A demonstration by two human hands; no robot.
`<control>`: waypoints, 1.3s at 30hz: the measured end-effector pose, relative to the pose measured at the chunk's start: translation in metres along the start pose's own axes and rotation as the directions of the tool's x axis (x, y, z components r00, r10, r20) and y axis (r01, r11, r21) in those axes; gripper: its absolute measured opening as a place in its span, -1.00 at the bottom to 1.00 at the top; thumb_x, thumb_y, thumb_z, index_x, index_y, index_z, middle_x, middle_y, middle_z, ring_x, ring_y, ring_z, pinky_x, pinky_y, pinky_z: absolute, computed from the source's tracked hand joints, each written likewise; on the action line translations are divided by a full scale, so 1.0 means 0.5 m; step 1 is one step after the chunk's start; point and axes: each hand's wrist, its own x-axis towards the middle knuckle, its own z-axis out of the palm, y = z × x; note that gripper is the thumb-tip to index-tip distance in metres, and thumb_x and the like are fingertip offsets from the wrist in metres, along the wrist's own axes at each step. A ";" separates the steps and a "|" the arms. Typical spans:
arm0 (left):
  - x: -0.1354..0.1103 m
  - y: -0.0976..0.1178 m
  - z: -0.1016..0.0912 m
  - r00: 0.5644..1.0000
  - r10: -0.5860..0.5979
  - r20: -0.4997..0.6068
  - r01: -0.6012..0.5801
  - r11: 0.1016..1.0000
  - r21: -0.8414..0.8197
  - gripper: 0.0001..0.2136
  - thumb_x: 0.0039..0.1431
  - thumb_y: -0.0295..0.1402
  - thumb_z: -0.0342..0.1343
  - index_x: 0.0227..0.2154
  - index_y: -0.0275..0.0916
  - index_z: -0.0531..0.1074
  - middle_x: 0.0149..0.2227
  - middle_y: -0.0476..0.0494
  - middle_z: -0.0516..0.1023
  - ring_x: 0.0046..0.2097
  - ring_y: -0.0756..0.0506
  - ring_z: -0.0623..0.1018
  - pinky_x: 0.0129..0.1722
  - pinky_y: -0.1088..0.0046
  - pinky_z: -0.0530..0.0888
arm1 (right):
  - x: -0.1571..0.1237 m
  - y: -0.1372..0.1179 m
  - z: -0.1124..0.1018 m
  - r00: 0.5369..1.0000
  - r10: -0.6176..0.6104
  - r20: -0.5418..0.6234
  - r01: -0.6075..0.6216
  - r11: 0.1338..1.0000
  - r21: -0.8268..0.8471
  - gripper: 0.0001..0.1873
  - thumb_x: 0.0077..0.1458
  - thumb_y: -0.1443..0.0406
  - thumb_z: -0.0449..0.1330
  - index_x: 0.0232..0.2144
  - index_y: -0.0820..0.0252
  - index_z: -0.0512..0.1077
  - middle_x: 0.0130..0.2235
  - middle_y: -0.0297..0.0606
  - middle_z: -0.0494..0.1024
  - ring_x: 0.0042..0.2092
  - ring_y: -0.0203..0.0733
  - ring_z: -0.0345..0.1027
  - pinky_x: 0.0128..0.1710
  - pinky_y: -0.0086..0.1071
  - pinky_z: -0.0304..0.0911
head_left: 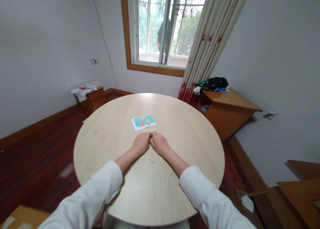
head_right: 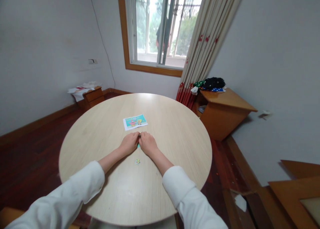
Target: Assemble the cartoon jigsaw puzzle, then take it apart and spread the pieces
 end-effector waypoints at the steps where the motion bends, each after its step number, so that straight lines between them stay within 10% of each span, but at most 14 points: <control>1: 0.002 0.001 -0.003 1.000 -0.008 0.016 0.008 1.000 -0.009 -0.79 0.21 -0.48 -0.19 -0.16 -0.30 0.30 -0.23 -0.31 0.51 -0.20 -0.20 0.50 -0.27 0.31 0.35 | 0.004 0.000 -0.002 1.000 0.017 0.021 -0.017 1.000 0.009 -0.79 0.22 0.32 -0.06 -0.15 0.27 0.30 -0.15 -0.08 0.46 -0.14 -0.14 0.34 -0.21 -0.36 0.17; 18: 0.063 -0.021 -0.071 0.999 0.018 -0.045 -0.030 0.962 -0.271 -0.84 0.18 -0.41 -0.12 -0.41 -0.28 0.34 -0.41 -0.15 0.49 -0.34 -0.09 0.45 -0.36 0.42 0.30 | 0.043 0.028 -0.120 0.995 0.072 0.064 -0.082 0.981 0.175 -0.77 0.20 0.29 0.03 -0.39 0.29 0.43 -0.35 -0.15 0.55 -0.34 -0.25 0.36 -0.36 -0.46 0.10; 28: -0.029 -0.069 -0.078 0.991 0.125 0.048 -0.101 0.930 -0.354 -0.76 0.12 -0.40 -0.12 -0.46 -0.29 0.46 -0.35 -0.18 0.52 -0.27 -0.10 0.48 -0.21 0.40 0.39 | -0.031 0.086 -0.116 0.995 -0.043 0.093 0.002 0.915 0.403 -0.90 0.08 0.38 0.11 -0.38 0.26 0.44 -0.35 -0.24 0.51 -0.30 -0.27 0.36 -0.27 -0.42 0.22; 32: -0.098 -0.103 -0.056 0.991 0.130 -0.042 -0.136 0.918 -0.373 -0.66 0.16 -0.22 -0.07 -0.09 -0.26 0.41 0.04 -0.28 0.38 0.05 -0.16 0.41 0.07 0.27 0.31 | -0.104 0.119 -0.078 0.996 -0.088 0.022 0.069 0.892 0.447 -0.69 0.08 0.25 0.13 -0.10 0.21 0.39 -0.03 -0.09 0.44 0.00 -0.14 0.32 0.00 -0.24 0.20; 39: -0.139 -0.121 0.004 0.998 0.066 -0.014 -0.067 0.992 -0.109 -0.07 -0.10 0.18 0.07 0.25 -0.24 -0.08 0.27 -0.51 0.02 0.29 -0.40 0.00 0.17 -0.13 0.00 | -0.157 0.096 -0.026 0.990 -0.023 0.139 -0.005 0.981 0.196 0.00 -0.02 -0.09 0.13 0.30 0.24 -0.17 0.33 0.05 -0.13 0.35 0.05 -0.38 0.26 -0.01 -0.26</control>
